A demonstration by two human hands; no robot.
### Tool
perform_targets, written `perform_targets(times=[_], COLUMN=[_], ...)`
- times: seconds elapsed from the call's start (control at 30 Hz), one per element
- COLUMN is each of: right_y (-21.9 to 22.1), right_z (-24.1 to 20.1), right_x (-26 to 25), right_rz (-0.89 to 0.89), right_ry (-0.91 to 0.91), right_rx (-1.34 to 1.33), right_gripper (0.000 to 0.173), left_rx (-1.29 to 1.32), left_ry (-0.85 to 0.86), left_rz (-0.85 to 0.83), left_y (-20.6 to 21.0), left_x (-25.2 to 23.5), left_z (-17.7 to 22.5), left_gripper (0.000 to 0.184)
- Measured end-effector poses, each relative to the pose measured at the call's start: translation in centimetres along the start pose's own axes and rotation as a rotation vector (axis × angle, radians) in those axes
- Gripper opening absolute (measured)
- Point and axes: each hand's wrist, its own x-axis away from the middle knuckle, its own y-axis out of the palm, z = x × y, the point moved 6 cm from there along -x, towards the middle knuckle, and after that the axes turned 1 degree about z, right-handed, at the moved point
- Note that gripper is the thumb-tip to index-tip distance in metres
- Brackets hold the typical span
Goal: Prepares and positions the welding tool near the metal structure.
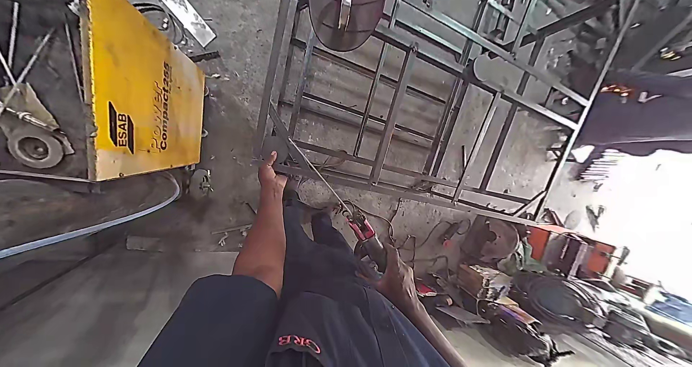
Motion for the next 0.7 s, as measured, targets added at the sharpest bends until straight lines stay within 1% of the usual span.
perform_targets(times=[0.37,0.5,0.7], right_y=[0.06,-0.01,-0.09], right_z=[-0.06,-0.15,-0.08], right_x=[-0.17,-0.32,-0.42], right_rz=[-0.047,-0.012,-0.009], right_ry=[0.021,-0.012,-0.026], right_rx=[0.001,0.007,-0.007], right_gripper=[0.100,0.097,0.099], left_rx=[0.014,0.019,0.021], left_ry=[-0.006,0.006,0.020], left_rz=[-0.010,-0.008,-0.009], left_y=[0.06,0.19,0.28], left_x=[-0.04,0.16,0.22], left_z=[-0.01,0.06,0.11], left_gripper=[0.037,0.033,0.034])
